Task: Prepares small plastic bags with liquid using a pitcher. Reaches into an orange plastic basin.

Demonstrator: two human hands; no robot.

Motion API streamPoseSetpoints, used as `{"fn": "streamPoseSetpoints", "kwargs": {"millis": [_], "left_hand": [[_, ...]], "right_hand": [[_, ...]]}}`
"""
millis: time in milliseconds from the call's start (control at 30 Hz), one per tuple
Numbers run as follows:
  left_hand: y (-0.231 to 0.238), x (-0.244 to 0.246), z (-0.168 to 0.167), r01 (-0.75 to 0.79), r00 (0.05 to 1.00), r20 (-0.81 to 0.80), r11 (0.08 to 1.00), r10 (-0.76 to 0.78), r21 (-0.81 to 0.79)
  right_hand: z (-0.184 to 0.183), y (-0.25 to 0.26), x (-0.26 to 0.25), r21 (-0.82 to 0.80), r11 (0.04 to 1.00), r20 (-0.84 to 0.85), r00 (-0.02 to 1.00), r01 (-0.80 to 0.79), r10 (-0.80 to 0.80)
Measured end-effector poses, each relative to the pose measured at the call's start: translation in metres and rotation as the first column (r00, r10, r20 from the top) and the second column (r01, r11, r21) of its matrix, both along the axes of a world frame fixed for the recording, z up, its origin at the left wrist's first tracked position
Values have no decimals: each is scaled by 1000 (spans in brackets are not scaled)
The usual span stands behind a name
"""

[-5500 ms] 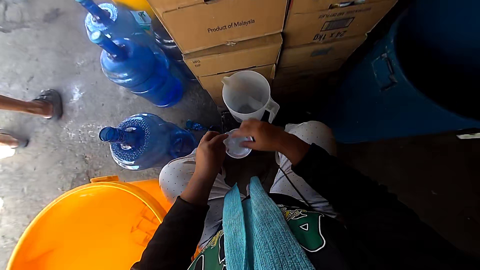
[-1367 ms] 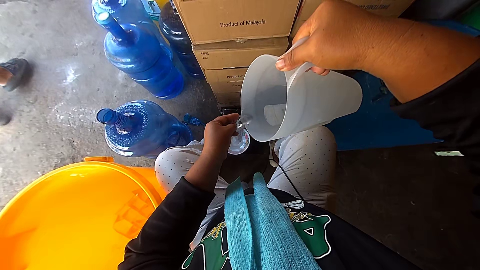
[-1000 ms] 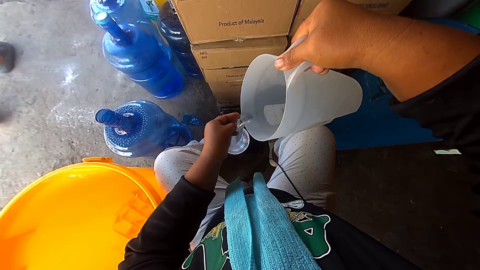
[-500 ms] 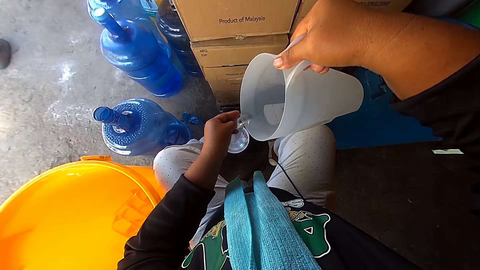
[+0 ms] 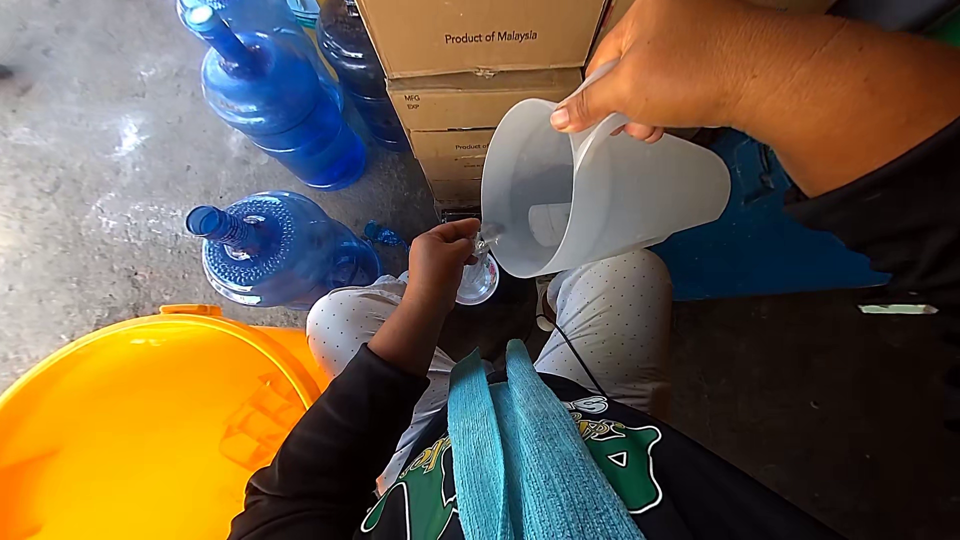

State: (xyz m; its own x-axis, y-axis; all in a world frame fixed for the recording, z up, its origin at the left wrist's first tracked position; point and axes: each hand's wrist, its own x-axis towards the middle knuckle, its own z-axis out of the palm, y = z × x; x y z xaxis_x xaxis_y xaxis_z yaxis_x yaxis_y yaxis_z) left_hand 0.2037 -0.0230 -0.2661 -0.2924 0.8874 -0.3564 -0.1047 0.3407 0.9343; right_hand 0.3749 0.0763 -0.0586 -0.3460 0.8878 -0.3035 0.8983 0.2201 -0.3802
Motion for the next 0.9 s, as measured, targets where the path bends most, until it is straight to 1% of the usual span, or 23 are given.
{"fn": "streamPoseSetpoints", "kwargs": {"millis": [467,800,900], "left_hand": [[2,-1,1,11,1000,-9,1000,-11,2],[4,-2,0,7,1000,5,1000,-7,-3],[5,-3,0,10,1000,6,1000,-10,-7]], "right_hand": [[-2,4,2,22,998,11,998,-55,55],[0,1,-1,28,999,4,999,-32,32],[-2,4,0,24,999,-31,998,-46,47]]}}
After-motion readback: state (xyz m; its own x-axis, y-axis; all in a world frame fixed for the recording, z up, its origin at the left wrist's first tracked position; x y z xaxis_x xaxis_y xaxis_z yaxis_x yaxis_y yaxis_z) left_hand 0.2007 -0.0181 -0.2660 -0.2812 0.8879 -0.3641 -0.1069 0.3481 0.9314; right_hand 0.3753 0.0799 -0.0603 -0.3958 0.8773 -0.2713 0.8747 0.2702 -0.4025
